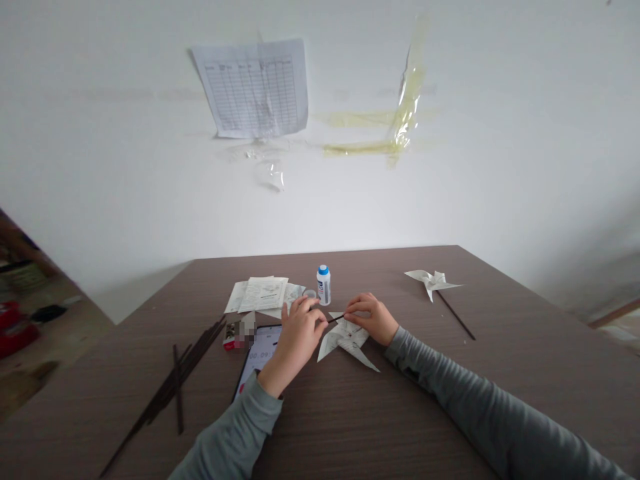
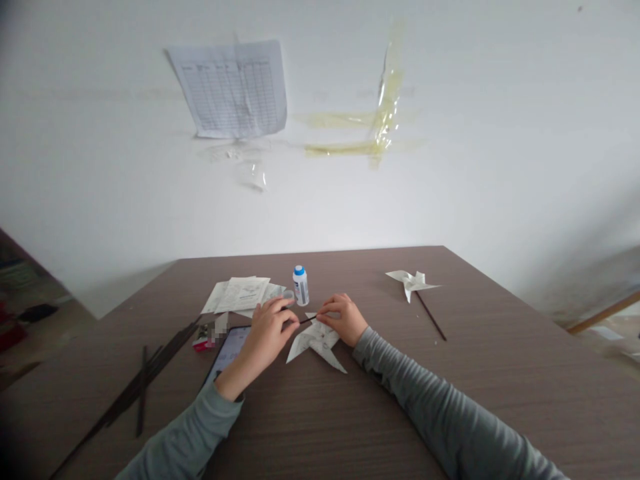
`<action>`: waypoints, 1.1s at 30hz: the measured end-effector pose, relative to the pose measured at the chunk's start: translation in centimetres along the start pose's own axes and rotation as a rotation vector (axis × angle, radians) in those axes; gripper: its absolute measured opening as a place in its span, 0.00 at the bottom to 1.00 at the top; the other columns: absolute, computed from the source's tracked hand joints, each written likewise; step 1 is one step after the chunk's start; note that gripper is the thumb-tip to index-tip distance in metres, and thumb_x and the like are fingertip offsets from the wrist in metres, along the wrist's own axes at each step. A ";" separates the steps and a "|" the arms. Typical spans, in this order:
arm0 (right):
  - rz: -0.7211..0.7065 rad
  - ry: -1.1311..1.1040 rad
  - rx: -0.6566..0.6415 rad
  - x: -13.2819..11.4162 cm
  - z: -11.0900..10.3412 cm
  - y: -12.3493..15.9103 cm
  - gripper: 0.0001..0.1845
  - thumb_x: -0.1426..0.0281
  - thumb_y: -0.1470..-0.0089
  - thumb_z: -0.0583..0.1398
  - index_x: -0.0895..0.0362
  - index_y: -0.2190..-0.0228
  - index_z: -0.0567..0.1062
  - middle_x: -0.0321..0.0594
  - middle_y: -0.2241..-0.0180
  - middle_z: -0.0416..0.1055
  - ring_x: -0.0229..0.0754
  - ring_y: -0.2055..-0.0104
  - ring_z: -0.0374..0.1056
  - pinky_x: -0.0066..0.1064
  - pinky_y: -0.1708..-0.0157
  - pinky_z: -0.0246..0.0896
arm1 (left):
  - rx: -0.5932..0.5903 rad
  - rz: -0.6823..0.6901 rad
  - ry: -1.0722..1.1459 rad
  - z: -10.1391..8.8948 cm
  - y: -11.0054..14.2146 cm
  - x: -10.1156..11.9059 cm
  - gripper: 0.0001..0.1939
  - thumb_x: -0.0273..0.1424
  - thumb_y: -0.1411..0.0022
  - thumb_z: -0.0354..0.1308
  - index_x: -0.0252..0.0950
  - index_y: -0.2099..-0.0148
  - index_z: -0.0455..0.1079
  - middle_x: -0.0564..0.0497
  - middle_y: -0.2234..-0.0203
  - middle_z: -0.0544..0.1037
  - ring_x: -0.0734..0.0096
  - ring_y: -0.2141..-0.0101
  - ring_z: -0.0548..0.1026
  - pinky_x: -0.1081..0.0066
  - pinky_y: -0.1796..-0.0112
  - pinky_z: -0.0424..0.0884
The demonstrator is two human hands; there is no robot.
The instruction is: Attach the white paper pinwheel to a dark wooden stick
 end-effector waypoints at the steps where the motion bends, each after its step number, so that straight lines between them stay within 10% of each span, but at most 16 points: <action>1: 0.020 -0.007 0.000 0.2 -0.3 0.0 0.05 0.64 0.31 0.81 0.44 0.63 0.99 0.48 0.55 0.93 0.63 0.46 0.86 0.59 0.35 0.84 | -0.002 -0.009 -0.003 -0.1 0.1 -0.2 0.15 0.20 0.21 0.73 0.44 0.57 0.93 0.39 0.29 0.93 0.31 0.20 0.81 0.15 0.17 0.68; 20: 0.144 0.079 -0.033 0.8 -1.9 0.7 0.03 0.64 0.33 0.79 0.47 0.58 0.97 0.46 0.52 0.96 0.62 0.44 0.89 0.57 0.33 0.83 | 0.132 -0.045 -0.069 1.4 2.0 -1.4 0.16 0.18 0.22 0.68 0.43 0.57 0.91 0.39 0.36 0.95 0.37 0.29 0.87 0.25 0.24 0.78; 33: 0.259 0.403 -0.136 1.2 -0.6 1.9 0.22 0.46 0.46 0.90 0.42 0.56 0.98 0.49 0.52 0.90 0.68 0.41 0.79 0.56 0.42 0.80 | 0.168 -0.091 -0.086 1.4 2.2 -1.0 0.14 0.18 0.21 0.67 0.42 0.58 0.87 0.38 0.36 0.94 0.30 0.29 0.87 0.22 0.24 0.79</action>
Point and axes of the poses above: each hand's wrist, its own y-axis away from the middle knuckle, its own z-axis out of the palm, x = y × z, the point moved 6 cm from there along -y, towards the middle knuckle
